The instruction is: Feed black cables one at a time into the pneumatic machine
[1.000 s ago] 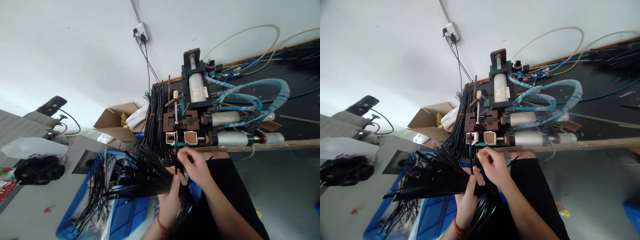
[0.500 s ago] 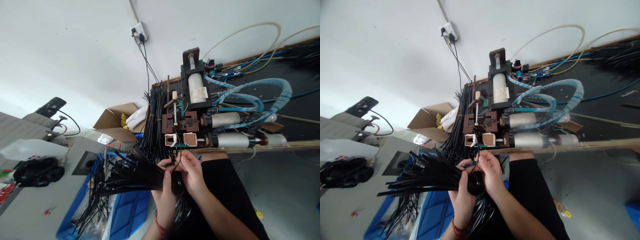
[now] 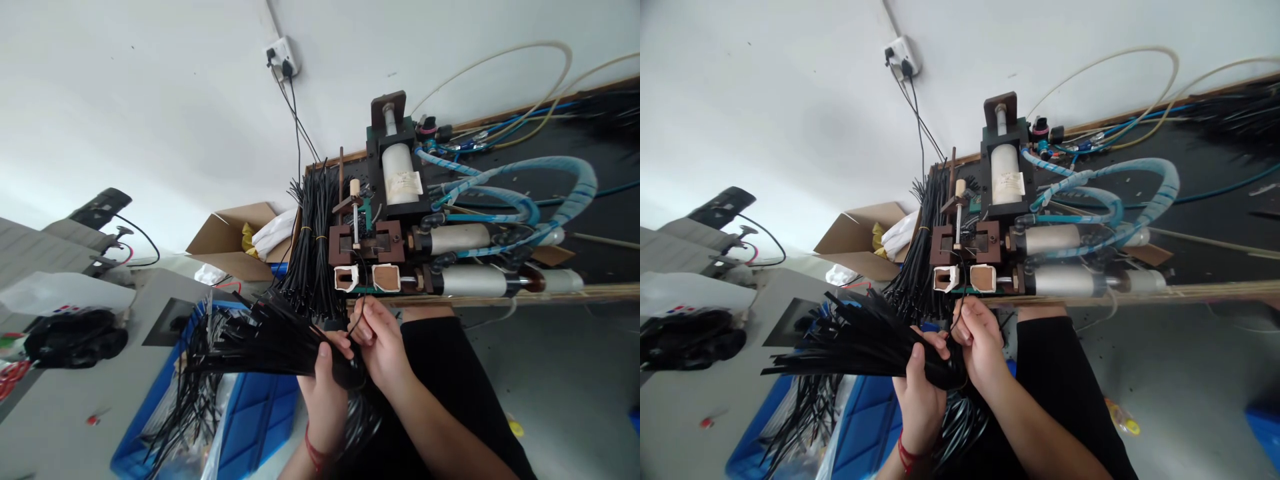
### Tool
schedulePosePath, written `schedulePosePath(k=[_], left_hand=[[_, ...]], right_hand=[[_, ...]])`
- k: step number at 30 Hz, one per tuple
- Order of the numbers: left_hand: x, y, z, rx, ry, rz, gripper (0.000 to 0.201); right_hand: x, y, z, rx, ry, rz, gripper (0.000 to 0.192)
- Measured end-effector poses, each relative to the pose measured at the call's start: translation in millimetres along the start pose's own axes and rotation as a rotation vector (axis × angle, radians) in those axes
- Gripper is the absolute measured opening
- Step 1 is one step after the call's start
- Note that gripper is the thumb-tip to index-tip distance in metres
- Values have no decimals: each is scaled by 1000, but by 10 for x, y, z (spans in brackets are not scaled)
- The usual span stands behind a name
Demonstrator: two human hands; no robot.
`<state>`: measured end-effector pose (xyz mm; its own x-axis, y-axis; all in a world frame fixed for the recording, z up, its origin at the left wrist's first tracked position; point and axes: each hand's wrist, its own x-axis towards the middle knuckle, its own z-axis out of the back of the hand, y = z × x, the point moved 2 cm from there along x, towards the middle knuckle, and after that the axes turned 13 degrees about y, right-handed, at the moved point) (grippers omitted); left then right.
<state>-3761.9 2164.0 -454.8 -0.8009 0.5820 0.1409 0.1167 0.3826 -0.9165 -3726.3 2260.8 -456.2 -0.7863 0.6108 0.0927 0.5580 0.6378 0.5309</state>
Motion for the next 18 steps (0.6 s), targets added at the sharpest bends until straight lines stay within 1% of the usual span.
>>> schedulePosePath(k=[6,10,14,16,18], left_hand=[[27,-63,-41,-5,-7,28,37],[26,-58,-42,-32,-31,30,32],[18,-57,-47,2,-45,26,30],[13,-70,-54,24,-42,16,29],[3,-83,-56,44,-31,15,28]], right_hand=[[11,-12,-5,3,11,-33,33],[20,-20,7,-4,22,-47,33],[13,-37,20,-14,30,-49,33],[-6,-44,33,-27,35,-34,34],[-27,-28,56,-100,50,5,36]])
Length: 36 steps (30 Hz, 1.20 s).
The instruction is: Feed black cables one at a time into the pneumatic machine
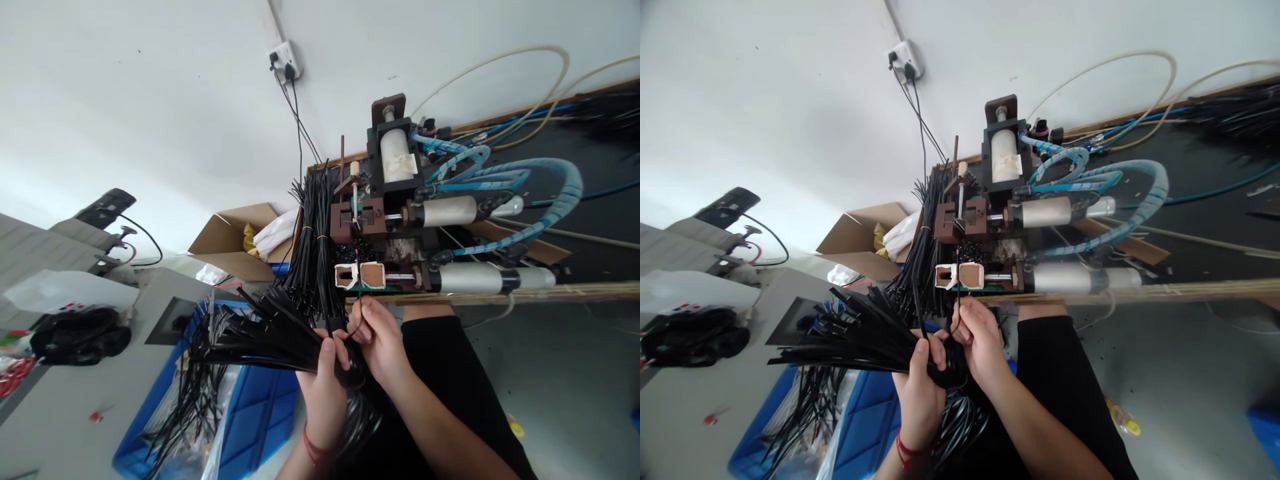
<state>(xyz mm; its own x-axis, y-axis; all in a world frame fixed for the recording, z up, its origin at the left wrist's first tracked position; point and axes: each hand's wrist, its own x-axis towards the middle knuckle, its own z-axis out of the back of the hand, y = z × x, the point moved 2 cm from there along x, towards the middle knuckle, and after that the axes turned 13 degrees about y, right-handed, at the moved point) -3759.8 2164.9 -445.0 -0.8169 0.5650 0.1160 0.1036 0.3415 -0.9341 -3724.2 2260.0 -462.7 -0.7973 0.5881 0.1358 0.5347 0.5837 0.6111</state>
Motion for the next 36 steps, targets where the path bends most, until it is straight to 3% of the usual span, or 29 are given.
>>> schedulePosePath(k=[3,9,11,13,16,18,21,26,32,36], left_hand=[[-27,-11,22,41,14,3,29],[-99,21,83,127,50,-27,27],[-117,55,78,132,85,-17,28],[-129,99,66,116,115,16,28],[-130,155,52,91,121,55,27],[-118,176,52,97,102,70,27],[-84,181,55,128,54,94,26],[-12,110,0,114,30,104,25],[47,-25,-67,20,66,-12,22],[61,-39,-40,-24,59,-25,23]], right_hand=[[-7,73,59,-338,70,9,35],[92,254,255,-1075,250,-368,26],[101,312,287,-1184,238,-365,27],[78,377,273,-1215,161,-237,24],[-22,484,177,-1139,40,53,7],[-99,523,86,-1022,92,147,12],[-163,511,-17,-876,236,113,19],[-80,359,24,-526,273,-97,23],[56,184,122,-186,14,-67,33],[65,88,60,-29,-14,-81,38]])
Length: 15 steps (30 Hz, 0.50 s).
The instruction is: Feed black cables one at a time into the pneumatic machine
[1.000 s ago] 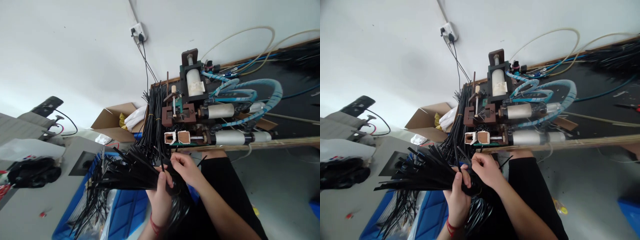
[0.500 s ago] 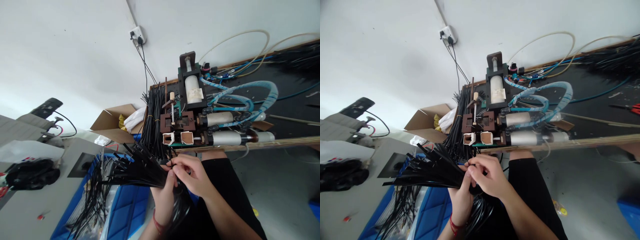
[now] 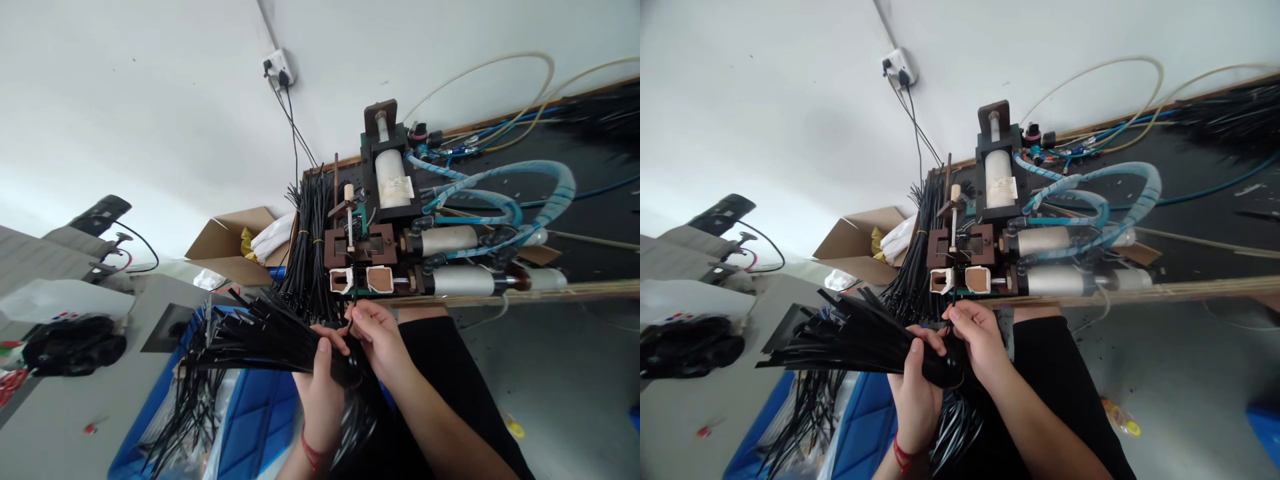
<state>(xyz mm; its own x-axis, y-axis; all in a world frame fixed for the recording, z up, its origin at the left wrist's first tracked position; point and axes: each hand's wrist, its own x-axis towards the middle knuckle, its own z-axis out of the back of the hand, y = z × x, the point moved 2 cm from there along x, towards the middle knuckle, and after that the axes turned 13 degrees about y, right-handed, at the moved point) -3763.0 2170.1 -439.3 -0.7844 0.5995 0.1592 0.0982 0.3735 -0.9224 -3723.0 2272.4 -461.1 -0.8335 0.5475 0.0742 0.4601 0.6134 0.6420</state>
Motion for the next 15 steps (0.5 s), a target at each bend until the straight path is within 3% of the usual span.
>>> schedulePosePath(k=[15], left_hand=[[14,-44,-13,31,-6,-3,23]], right_hand=[[72,-39,34,78,78,-4,35]])
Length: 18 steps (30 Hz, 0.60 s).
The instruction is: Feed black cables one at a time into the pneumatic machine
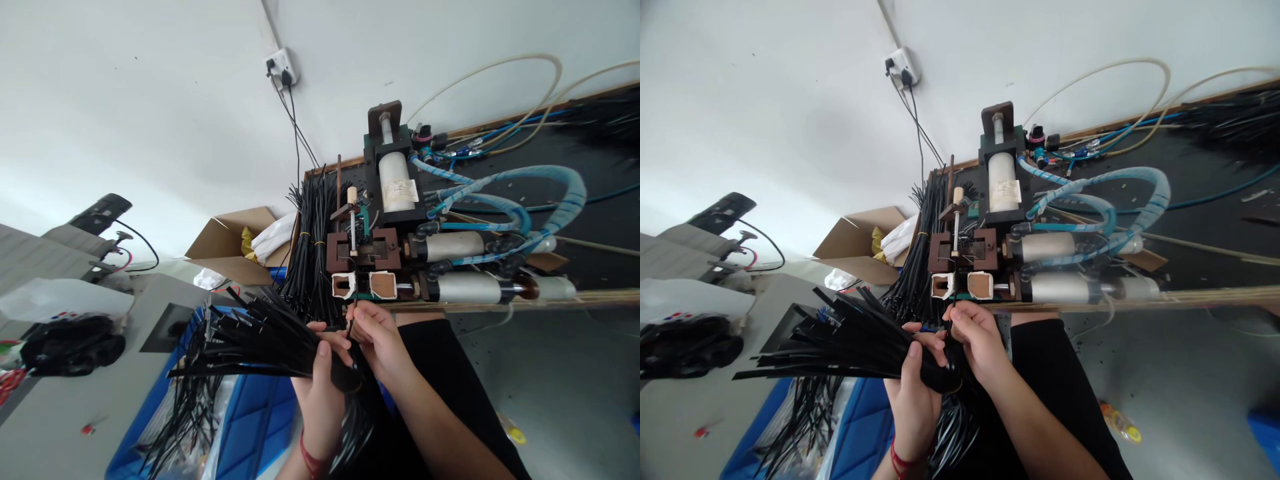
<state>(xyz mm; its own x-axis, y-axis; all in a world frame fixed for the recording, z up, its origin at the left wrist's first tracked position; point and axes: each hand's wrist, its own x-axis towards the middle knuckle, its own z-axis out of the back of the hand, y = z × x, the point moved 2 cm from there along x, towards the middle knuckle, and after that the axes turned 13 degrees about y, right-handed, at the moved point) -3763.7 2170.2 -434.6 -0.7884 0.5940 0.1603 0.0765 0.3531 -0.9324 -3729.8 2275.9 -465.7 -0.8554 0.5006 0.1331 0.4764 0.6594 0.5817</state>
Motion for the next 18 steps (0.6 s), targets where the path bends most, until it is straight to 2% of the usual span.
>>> schedulePosePath(k=[8,18], left_hand=[[-10,74,31,-8,-40,14,18],[21,28,-35,-13,-33,11,21]], right_hand=[[2,-24,24,18,25,7,34],[8,-33,29,-6,2,-8,36]])
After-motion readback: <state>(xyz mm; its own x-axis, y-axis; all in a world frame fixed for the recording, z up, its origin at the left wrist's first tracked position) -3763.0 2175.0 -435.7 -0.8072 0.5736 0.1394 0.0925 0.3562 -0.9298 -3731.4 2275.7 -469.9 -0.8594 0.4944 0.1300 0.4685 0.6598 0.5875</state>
